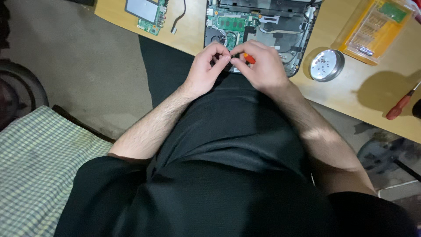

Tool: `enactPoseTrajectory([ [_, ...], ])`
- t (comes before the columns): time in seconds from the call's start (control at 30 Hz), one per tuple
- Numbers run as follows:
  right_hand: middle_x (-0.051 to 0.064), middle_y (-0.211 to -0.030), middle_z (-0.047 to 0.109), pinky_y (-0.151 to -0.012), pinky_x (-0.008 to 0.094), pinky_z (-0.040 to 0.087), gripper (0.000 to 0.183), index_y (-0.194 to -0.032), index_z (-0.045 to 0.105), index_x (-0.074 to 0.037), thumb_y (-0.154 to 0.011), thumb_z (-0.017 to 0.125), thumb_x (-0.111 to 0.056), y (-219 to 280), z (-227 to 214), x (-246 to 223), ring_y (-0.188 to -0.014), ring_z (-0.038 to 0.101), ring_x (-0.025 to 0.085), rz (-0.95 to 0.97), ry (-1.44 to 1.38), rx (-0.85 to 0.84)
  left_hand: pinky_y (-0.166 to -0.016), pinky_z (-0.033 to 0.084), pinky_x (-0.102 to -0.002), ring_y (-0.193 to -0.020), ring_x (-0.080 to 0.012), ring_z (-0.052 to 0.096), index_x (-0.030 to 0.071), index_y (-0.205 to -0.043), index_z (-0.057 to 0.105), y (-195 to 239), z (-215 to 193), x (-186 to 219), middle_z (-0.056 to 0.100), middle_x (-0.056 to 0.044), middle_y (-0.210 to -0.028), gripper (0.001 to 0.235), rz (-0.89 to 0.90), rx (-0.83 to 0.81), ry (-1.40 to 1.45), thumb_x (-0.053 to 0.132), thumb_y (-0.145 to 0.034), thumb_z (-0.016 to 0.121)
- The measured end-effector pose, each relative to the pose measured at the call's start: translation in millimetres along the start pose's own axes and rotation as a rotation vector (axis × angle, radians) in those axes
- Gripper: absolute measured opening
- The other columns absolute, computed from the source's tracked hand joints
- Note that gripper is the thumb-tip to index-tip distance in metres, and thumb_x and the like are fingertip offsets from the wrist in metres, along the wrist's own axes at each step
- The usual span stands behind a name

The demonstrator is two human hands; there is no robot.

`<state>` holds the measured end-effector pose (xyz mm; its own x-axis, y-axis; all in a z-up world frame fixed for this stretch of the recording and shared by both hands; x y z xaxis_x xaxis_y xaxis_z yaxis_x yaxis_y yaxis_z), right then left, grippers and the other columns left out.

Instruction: The person disassembles a white laptop placed on their lap, using a screwdriver to remove screws and detach internal components. They remove a small circuit board, the main motherboard, and a metal heat sink, placing them on the table.

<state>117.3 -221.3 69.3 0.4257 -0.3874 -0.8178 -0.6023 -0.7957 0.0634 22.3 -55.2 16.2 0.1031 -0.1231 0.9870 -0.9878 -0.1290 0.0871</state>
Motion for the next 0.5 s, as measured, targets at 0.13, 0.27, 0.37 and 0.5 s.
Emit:
enactPoseTrajectory([
  [0.13, 0.006, -0.111, 0.081, -0.09, 0.044, 0.058, 0.011, -0.133, 0.088, -0.01, -0.123, 0.089, -0.013, 3, 2, 4, -0.102, 0.076, 0.027, -0.038, 0.004, 0.044, -0.092, 0.052, -0.031, -0.1, -0.0151, 0.064, 0.013, -0.121, 0.073, 1, 0, 1, 0.07, -0.001, -0.115, 0.007, 0.003, -0.014, 0.002, 0.017, -0.125, 0.07],
  [0.27, 0.009, -0.121, 0.08, -0.091, 0.047, 0.058, 0.009, -0.133, 0.082, -0.009, -0.128, 0.079, -0.014, 6, 7, 10, -0.107, 0.076, 0.032, -0.039, 0.043, 0.001, -0.09, 0.051, -0.03, -0.097, -0.0142, 0.061, 0.013, -0.119, 0.075, 0, 2, 3, 0.07, 0.0, -0.113, 0.007, -0.015, -0.033, -0.005, 0.016, -0.124, 0.073],
  [0.37, 0.009, -0.127, 0.078, -0.093, 0.05, 0.057, 0.01, -0.135, 0.077, -0.011, -0.128, 0.073, -0.017, 10, 4, 11, -0.112, 0.076, 0.034, 0.049, 0.081, -0.055, -0.092, 0.052, -0.03, -0.099, -0.0142, 0.063, 0.013, -0.119, 0.078, 0, 2, 6, 0.072, 0.0, -0.113, 0.004, -0.027, -0.029, -0.004, 0.014, -0.122, 0.075],
  [0.5, 0.012, -0.13, 0.077, -0.109, 0.047, 0.059, 0.022, -0.131, 0.079, -0.008, -0.13, 0.064, -0.024, 28, -33, 14, -0.12, 0.072, 0.028, 0.342, 0.027, -0.032, -0.088, 0.051, -0.029, -0.095, -0.0129, 0.064, 0.012, -0.121, 0.08, 1, 2, 14, 0.074, 0.0, -0.114, 0.004, -0.035, -0.028, -0.042, 0.01, -0.119, 0.076],
])
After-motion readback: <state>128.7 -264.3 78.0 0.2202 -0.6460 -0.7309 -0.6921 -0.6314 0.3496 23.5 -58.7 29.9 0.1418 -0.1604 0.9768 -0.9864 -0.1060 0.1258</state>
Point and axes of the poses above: each hand's wrist, its own y-axis away from the middle knuckle, its own z-axis out of the palm, x = y × z, the point moved 7 cm from there along -y, towards the middle knuckle
